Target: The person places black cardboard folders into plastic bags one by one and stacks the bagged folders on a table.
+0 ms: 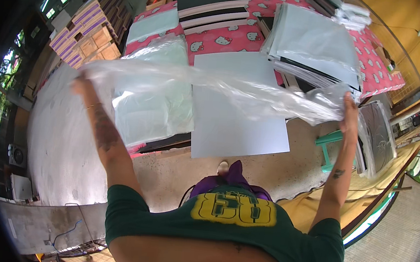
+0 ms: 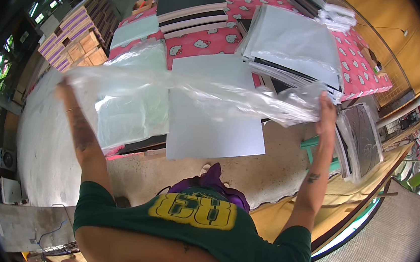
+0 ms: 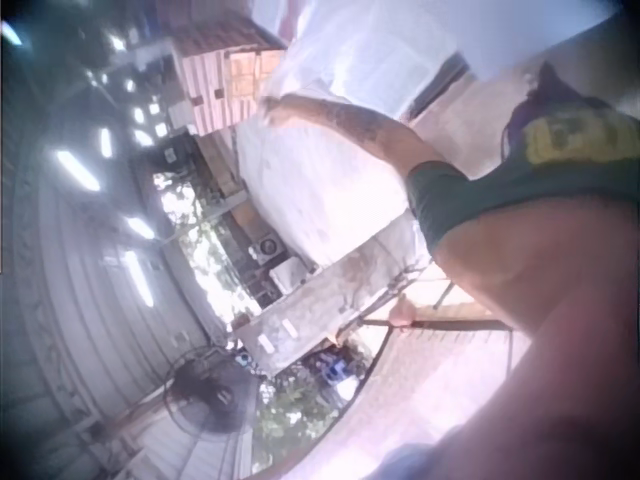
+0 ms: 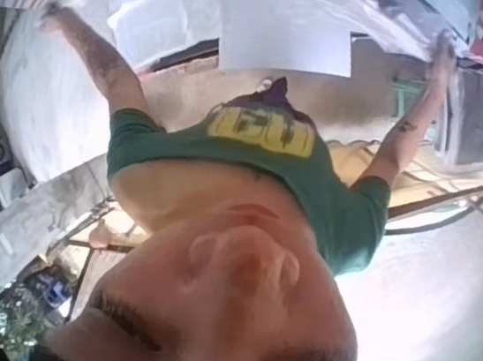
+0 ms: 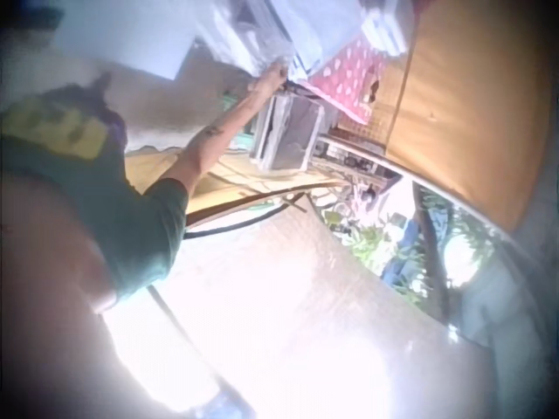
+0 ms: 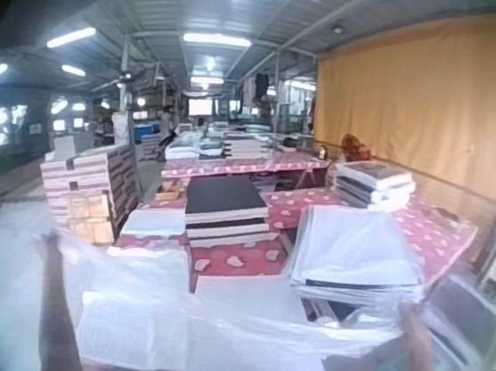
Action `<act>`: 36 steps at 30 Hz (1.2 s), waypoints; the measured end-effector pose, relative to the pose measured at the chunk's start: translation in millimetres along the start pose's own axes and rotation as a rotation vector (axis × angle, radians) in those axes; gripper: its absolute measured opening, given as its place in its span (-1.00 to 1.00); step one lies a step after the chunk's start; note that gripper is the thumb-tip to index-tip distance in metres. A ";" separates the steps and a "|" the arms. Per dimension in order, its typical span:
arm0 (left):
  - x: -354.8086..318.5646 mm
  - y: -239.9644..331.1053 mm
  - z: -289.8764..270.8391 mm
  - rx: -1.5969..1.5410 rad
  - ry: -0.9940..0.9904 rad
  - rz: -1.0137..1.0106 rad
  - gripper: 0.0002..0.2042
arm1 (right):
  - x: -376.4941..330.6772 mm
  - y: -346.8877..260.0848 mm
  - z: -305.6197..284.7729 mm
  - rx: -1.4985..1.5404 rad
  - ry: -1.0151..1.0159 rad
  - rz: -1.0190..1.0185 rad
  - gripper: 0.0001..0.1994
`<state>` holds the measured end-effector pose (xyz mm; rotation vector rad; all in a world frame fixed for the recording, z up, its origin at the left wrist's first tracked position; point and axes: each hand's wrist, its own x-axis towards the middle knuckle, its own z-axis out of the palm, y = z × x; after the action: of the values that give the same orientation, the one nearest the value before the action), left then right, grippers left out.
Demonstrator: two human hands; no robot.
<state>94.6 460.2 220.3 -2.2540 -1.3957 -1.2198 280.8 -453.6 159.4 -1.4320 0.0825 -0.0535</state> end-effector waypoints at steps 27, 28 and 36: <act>-301.1 238.7 -169.1 -2.233 -2.170 -0.516 -0.91 | -106.6 26.1 157.5 1.147 -0.675 0.338 -0.51; -290.6 224.8 -162.0 -1.889 -2.055 -0.340 -0.87 | -102.5 18.1 146.8 1.131 -0.732 0.290 -0.55; -296.5 305.3 -250.7 -1.490 -1.040 0.947 -0.53 | -109.4 -64.6 206.0 -0.537 -1.408 -0.469 -0.62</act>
<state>152.1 -30.4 226.1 -3.8621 1.2295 -0.6196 191.0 -249.8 254.2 -1.6960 -1.4802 0.6312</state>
